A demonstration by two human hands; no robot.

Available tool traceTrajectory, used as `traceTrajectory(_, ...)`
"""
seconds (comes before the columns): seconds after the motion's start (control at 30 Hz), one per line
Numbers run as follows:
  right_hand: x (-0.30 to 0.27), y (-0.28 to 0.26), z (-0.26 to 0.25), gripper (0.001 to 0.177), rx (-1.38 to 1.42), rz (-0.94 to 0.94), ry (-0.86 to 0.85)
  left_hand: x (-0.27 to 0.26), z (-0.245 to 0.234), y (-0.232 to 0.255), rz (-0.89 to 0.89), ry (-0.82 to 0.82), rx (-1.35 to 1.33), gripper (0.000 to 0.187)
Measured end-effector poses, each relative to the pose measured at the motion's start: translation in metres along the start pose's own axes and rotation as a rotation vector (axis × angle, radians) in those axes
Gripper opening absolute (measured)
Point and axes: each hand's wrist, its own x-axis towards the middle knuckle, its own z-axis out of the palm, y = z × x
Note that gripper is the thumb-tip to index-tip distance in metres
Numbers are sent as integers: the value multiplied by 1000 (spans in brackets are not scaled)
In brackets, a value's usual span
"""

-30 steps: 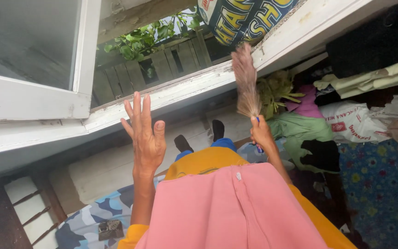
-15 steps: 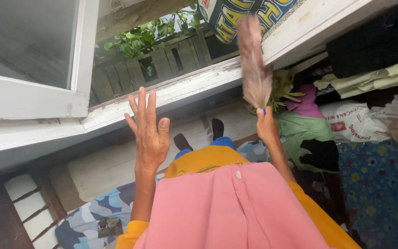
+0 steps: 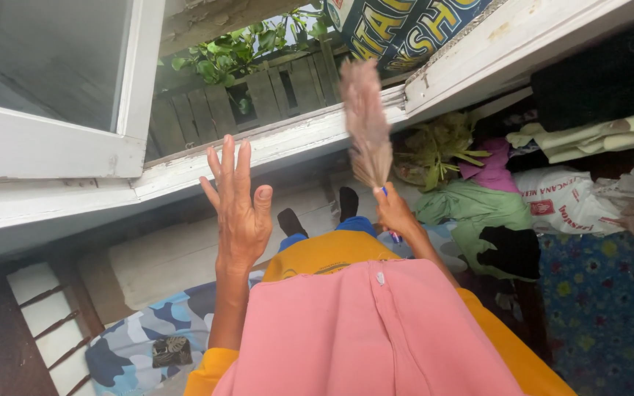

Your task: The person uses a small hand broom to sweep dust and debris along the white windowsill. They repeatedly brush the surface from right to left, occasionally switching hands, while standing in a cluttered room.

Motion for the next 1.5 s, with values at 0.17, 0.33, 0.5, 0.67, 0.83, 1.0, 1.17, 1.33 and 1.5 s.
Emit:
traceTrajectory(0.17, -18, -30, -11, 37, -448, -163, -26, -5, -6, -8, -35, 27, 16, 61)
traceTrajectory(0.33, 36, 10, -31, 43, -695, -228, 18, -20, -18, -14, -96, 94, 23, 61)
traceTrajectory(0.5, 56, -28, -65, 36, -732, -367, 37, -39, -36, -15, -169, 188, 30, 62)
traceTrajectory(0.67, 81, -55, -55, 38, -973, -518, -110, -59, -35, -15, -233, 259, 40, 61)
traceTrajectory(0.83, 115, -87, -43, 38, -1162, -521, -155, -75, -32, -8, -283, 327, 77, 62)
traceTrajectory(1.0, 110, -113, -34, 37, -1076, -716, -292, -94, -29, 0, -337, 372, 160, 61)
traceTrajectory(1.17, 130, -126, -11, 37, -1249, -695, -288, -105, -22, 10, -395, 429, 153, 61)
traceTrajectory(1.33, 137, -141, 1, 38, -1157, -692, -320, -113, -16, 16, -441, 463, 144, 61)
traceTrajectory(1.5, 148, -139, 16, 41, -1267, -617, -362, -116, -12, 18, -461, 477, 163, 61)
